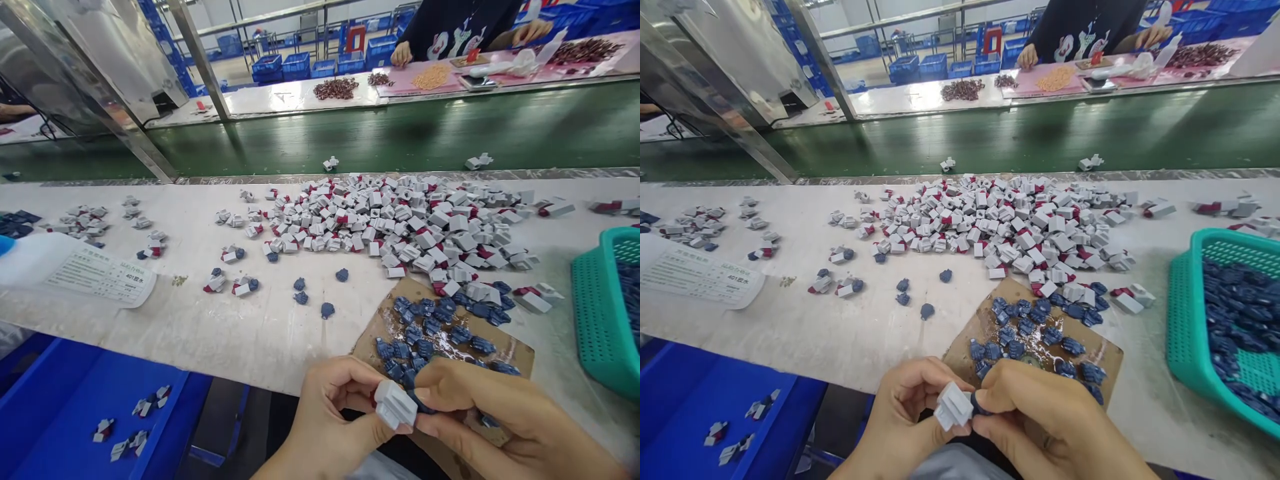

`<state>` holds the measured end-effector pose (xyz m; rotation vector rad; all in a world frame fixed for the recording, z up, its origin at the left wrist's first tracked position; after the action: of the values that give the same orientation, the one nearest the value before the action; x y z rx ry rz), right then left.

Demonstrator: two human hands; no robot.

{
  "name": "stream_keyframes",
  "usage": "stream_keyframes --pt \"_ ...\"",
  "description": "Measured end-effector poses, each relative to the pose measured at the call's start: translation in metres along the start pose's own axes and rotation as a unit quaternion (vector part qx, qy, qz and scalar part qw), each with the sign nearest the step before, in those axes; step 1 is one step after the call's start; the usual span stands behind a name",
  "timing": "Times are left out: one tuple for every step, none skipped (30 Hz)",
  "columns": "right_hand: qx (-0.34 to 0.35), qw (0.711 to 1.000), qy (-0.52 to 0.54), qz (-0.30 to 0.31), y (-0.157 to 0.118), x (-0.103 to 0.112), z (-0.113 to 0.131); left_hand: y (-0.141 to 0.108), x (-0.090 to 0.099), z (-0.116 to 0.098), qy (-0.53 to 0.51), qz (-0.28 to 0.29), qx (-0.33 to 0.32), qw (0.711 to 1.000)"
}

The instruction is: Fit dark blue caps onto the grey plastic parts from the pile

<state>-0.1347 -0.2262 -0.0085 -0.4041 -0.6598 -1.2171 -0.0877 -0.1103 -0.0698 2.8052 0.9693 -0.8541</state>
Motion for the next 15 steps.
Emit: stream_keyframes --pt "-0.008 1.000 0.012 0.009 0.000 -0.002 -0.003 0.001 0.000 0.002 0.007 -0.004 0.009 1.000" --pt "-0.017 0.999 0.024 0.014 0.000 -0.003 -0.007 0.002 0.001 0.004 0.014 -0.007 0.018 1.000" --pt "-0.027 0.999 0.037 0.022 0.000 -0.005 -0.010 0.002 0.002 0.005 0.020 -0.011 0.024 0.999" --pt "-0.040 0.997 0.054 0.027 0.000 -0.008 -0.013 0.002 0.002 0.007 0.022 -0.011 0.029 0.999" --pt "-0.059 0.995 0.074 0.031 0.000 -0.010 -0.016 0.002 0.002 0.008 0.023 -0.002 0.037 0.999" --pt "-0.081 0.992 0.097 0.027 0.001 -0.012 -0.019 0.003 0.001 0.009 0.028 0.019 0.045 0.998" --pt "-0.104 0.987 0.121 0.019 0.001 -0.014 -0.022 0.003 -0.001 0.008 0.042 0.043 0.052 0.997" --pt "-0.127 0.981 0.144 0.002 0.002 -0.015 -0.024 0.003 -0.003 0.006 0.063 0.070 0.052 0.994" --pt "-0.146 0.975 0.166 -0.021 0.003 -0.015 -0.026 0.003 -0.004 0.002 0.091 0.094 0.048 0.990" --pt "-0.159 0.969 0.185 -0.047 0.006 -0.015 -0.027 0.004 -0.005 -0.004 0.132 0.107 0.036 0.985" --pt "-0.166 0.963 0.204 -0.062 0.009 -0.015 -0.027 0.005 -0.004 -0.010 0.179 0.105 0.020 0.978" --pt "-0.169 0.957 0.225 -0.072 0.013 -0.016 -0.027 0.006 -0.003 -0.017 0.223 0.095 0.001 0.970" --pt "-0.170 0.951 0.247 -0.079 0.019 -0.017 -0.027 0.008 -0.003 -0.022 0.258 0.085 -0.016 0.962" --pt "-0.171 0.944 0.270 -0.082 0.024 -0.018 -0.027 0.010 -0.004 -0.026 0.280 0.076 -0.028 0.957" --pt "-0.172 0.936 0.295 -0.085 0.029 -0.020 -0.026 0.012 -0.005 -0.028 0.293 0.067 -0.039 0.953"
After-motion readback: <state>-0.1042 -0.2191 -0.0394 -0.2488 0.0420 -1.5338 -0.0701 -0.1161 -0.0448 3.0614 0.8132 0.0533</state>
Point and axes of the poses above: each hand's wrist, its own y-axis towards the middle knuckle, its own x-axis out of the back of the hand, z = x × y, the point moved 8 cm from there along y, towards the middle knuckle, and after that the axes turned 15 degrees about z, right-handed, at the moved point
